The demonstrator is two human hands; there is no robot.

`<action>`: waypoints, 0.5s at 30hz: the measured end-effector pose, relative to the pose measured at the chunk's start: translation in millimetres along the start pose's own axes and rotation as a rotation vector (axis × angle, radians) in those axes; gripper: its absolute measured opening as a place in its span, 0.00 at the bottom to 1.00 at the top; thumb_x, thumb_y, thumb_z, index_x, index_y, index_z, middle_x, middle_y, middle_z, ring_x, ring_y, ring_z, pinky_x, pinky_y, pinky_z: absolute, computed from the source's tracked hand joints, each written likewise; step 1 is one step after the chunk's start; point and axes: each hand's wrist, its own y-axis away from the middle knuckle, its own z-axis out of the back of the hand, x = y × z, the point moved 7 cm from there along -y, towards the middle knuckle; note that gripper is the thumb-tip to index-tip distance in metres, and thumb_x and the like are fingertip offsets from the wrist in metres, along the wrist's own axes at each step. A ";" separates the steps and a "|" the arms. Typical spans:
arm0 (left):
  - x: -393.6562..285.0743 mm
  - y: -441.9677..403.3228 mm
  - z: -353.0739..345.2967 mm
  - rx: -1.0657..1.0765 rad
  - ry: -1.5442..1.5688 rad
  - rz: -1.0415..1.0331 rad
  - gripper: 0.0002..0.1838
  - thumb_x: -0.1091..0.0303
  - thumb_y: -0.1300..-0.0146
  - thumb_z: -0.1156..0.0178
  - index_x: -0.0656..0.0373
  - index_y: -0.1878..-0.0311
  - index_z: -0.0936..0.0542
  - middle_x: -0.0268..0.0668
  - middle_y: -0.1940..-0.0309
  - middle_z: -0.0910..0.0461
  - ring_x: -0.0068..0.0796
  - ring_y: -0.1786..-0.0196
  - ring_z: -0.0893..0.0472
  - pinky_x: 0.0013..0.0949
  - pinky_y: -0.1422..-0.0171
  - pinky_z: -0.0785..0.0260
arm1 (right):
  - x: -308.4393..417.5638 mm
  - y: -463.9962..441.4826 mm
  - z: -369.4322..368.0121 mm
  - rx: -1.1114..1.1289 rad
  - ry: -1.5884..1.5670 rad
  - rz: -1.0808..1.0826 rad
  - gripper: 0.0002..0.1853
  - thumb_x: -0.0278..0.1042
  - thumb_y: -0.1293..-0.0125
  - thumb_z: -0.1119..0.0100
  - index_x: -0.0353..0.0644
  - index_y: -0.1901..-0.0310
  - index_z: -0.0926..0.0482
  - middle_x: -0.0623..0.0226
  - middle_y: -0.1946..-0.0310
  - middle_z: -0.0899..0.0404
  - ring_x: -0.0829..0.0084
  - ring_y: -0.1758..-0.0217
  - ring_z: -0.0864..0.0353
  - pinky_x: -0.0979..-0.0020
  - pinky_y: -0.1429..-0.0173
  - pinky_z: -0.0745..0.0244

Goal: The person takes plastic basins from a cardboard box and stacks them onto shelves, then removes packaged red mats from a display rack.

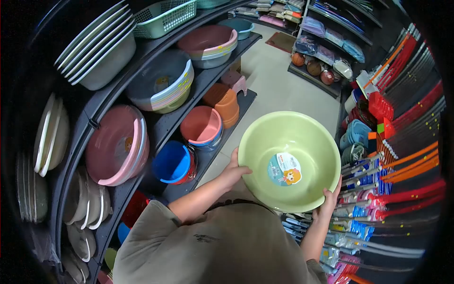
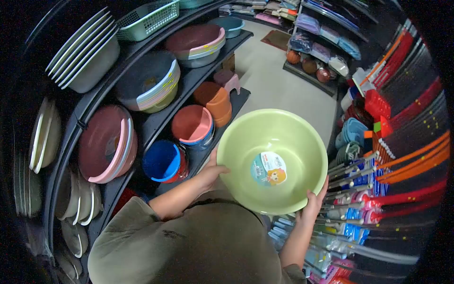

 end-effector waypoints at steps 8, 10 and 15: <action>-72.2 -49.2 40.3 -0.051 0.057 -0.294 0.51 0.83 0.51 0.45 0.52 0.29 0.64 0.44 0.31 0.54 0.36 0.28 0.52 0.37 0.29 0.57 | -27.6 -107.8 -92.6 0.154 -0.063 -0.038 0.44 0.21 0.54 0.55 0.45 0.30 0.52 0.56 0.35 0.43 0.58 0.35 0.38 0.62 0.36 0.38; -95.4 -65.9 44.1 -0.075 0.029 -0.428 0.52 0.82 0.51 0.44 0.52 0.30 0.66 0.44 0.31 0.56 0.37 0.28 0.55 0.38 0.28 0.59 | -30.9 -147.8 -119.7 0.233 -0.058 -0.036 0.43 0.24 0.53 0.53 0.44 0.30 0.52 0.56 0.35 0.43 0.58 0.35 0.38 0.62 0.35 0.38; -163.6 -109.7 54.0 -0.124 -0.180 -0.753 0.54 0.81 0.49 0.42 0.53 0.31 0.72 0.47 0.30 0.61 0.41 0.27 0.59 0.41 0.27 0.64 | -26.8 -243.8 -209.8 0.448 -0.114 -0.040 0.42 0.29 0.51 0.50 0.43 0.31 0.51 0.56 0.35 0.43 0.58 0.34 0.39 0.61 0.34 0.40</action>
